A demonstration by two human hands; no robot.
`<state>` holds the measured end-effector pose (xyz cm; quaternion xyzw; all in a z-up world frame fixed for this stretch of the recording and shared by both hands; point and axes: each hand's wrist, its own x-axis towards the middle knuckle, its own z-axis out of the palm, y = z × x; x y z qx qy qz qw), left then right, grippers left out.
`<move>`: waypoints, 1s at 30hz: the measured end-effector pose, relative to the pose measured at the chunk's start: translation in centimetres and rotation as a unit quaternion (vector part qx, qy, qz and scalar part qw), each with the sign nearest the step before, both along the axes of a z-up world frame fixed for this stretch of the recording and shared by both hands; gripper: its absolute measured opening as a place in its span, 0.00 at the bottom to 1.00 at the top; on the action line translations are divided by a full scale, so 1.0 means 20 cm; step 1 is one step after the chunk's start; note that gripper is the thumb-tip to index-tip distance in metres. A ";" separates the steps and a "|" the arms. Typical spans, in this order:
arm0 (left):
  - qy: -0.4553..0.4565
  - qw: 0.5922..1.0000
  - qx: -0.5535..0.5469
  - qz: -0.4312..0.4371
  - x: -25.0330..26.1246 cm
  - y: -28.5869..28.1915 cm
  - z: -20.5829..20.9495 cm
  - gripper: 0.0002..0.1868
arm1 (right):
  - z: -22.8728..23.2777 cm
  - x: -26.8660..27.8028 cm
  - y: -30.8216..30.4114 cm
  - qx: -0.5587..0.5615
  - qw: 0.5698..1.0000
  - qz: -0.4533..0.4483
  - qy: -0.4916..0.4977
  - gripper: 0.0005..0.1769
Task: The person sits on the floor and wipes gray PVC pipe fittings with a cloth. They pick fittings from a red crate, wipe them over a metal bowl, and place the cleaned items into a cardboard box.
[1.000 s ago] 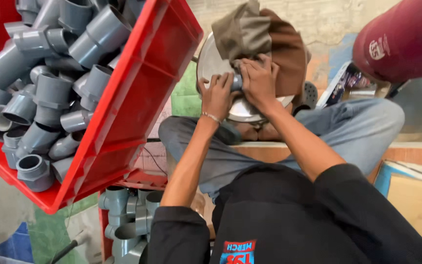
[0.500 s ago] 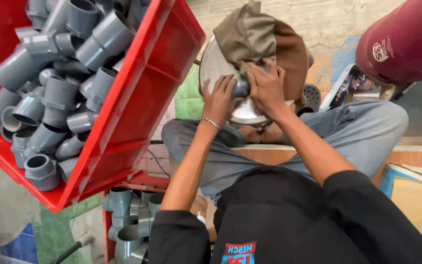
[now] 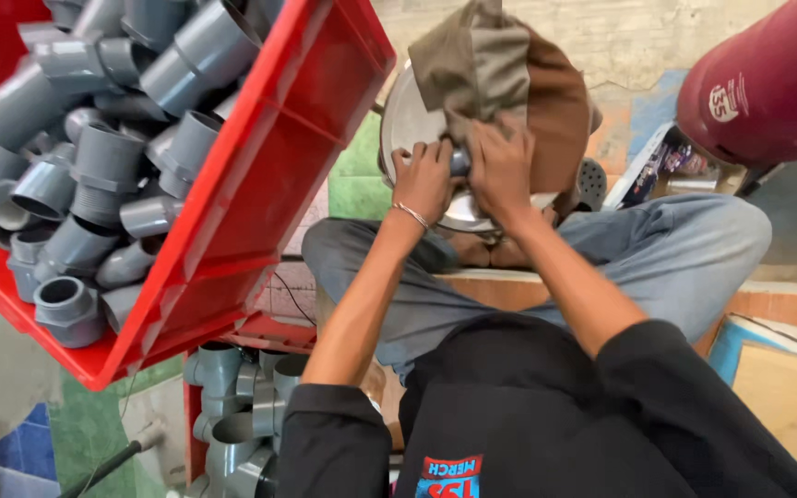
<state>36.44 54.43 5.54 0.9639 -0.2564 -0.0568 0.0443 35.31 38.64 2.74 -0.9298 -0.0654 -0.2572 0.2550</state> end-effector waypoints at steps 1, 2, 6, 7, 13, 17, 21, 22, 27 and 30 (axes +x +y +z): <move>-0.006 1.000 -0.002 0.004 0.01 -0.01 -0.01 0.34 | 0.07 -0.09 -0.02 -0.002 1.000 0.004 -0.006 0.17; -0.002 1.000 -0.004 0.007 0.02 -0.02 -0.03 0.31 | 0.14 -0.17 -0.03 -0.018 1.000 0.016 0.000 0.16; -0.013 0.999 -0.035 0.006 0.01 0.00 -0.08 0.29 | 0.14 -0.19 -0.09 -0.057 0.998 0.038 0.015 0.18; -0.012 0.999 -0.036 0.007 0.00 0.00 -0.04 0.29 | 0.08 -0.10 -0.08 -0.058 0.997 0.038 0.015 0.18; -0.074 0.997 -0.038 -0.001 -0.02 0.00 -0.02 0.35 | 0.15 -0.18 0.00 -0.005 0.999 0.039 -0.014 0.16; -0.130 0.986 -0.101 -0.011 -0.03 0.01 -0.04 0.23 | 0.18 -0.18 -0.01 -0.014 0.999 0.037 0.021 0.18; -0.179 0.980 -0.088 -0.015 -0.04 0.01 -0.05 0.23 | 0.00 0.06 -0.04 -0.015 0.998 -0.006 0.060 0.19; -0.185 0.979 -0.086 -0.021 -0.03 0.02 -0.02 0.23 | -0.01 0.06 -0.04 -0.012 0.998 -0.011 0.054 0.19; -0.028 0.999 -0.041 0.007 0.04 -0.07 -0.05 0.32 | 0.12 -0.08 -0.05 0.009 0.999 0.040 0.012 0.16; -0.058 0.997 -0.057 0.017 0.04 -0.04 -0.11 0.24 | 0.12 -0.33 0.01 -0.016 0.999 0.029 0.015 0.18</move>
